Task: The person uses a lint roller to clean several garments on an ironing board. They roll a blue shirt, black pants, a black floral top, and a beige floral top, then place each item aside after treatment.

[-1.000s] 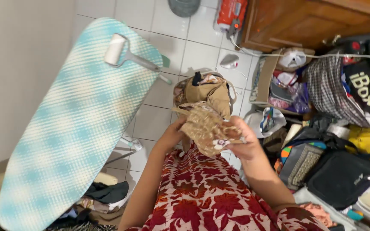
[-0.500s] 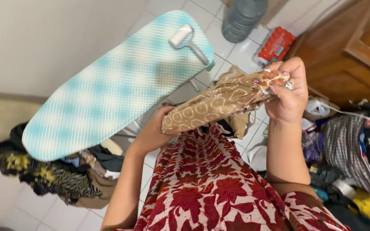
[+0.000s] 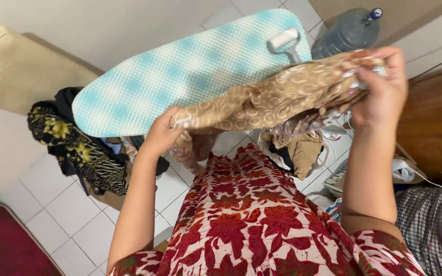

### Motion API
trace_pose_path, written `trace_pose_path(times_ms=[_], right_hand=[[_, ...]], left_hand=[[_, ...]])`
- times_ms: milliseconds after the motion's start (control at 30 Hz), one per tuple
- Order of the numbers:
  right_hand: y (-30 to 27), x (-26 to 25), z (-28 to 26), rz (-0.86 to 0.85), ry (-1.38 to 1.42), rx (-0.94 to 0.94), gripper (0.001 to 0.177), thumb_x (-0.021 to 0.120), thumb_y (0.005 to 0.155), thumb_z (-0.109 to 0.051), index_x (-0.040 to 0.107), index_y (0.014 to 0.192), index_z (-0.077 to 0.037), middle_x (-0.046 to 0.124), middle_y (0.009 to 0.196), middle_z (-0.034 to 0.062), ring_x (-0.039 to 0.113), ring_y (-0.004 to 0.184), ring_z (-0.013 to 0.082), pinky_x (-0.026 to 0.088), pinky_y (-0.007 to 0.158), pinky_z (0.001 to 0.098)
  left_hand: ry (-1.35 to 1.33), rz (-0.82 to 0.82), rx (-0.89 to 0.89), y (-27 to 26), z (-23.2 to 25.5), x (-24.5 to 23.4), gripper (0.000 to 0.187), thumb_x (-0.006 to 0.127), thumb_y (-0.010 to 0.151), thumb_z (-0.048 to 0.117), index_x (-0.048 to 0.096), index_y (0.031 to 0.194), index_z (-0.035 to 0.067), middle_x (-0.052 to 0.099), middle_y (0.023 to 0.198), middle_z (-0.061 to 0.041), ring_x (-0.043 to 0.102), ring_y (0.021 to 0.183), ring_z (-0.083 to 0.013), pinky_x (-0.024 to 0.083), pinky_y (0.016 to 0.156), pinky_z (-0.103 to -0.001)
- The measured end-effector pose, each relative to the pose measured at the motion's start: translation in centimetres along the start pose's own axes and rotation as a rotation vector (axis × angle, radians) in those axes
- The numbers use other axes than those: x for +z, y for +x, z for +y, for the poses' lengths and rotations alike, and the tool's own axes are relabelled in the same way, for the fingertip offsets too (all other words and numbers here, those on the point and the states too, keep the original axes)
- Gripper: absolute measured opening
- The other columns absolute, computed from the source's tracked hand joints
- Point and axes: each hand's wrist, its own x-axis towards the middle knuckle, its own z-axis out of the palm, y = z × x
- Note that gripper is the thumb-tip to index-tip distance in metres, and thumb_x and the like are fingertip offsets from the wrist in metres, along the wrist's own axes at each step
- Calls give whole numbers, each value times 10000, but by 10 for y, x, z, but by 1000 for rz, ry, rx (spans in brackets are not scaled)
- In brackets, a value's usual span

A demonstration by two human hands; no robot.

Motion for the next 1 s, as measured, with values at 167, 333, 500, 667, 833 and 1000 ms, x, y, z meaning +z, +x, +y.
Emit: trace_pose_path(times_ms=[167,333,500,667,833,1000], right_hand=[[-11,78,14,-448,-346,38,251,577,972,101,541,1132,-89,704,1124,91,705,1004,181,579,851,306],[-39,158,19,-919,-721,-164,252,719,861,31,609,1066,-64,673,1034,64,678,934,180,539,798,279],[-55,170,48,-733,-796,-163,545,866,686,-46,553,1131,-12,629,1096,146,621,1042,273,503,942,371],[-82,159,137,-932,-886,-101,504,893,809,-57,655,1252,-41,687,1284,174,633,1189,333,476,1050,436],[-36,115,110,-656,-1271,284,508,789,639,-24,737,1135,-123,746,1095,103,720,1022,264,571,891,408],[21,175,70,-421,-1316,-545,293,808,932,-64,739,1211,-119,698,1128,177,673,1070,375,533,895,451]], left_hand=[[483,46,187,-11,66,-23,911,860,744,474,496,1409,-32,485,1436,-260,472,1347,-410,395,1102,-495],[327,-129,435,-16,142,2,883,794,724,526,552,1351,-47,606,1265,-238,579,1124,-361,459,972,-496],[19,-277,9,-22,155,-12,190,661,973,291,750,956,124,703,737,-19,661,679,-163,526,659,-371],[-209,-185,36,-45,132,-28,235,636,784,-13,733,986,59,642,724,-59,577,633,-202,469,593,-381],[1,12,304,-63,102,-54,214,713,834,69,683,1040,18,671,893,-67,636,797,-179,507,734,-338],[-199,186,182,-71,63,-51,394,749,890,170,619,1220,-3,733,1101,-55,682,1023,-163,523,892,-323]])
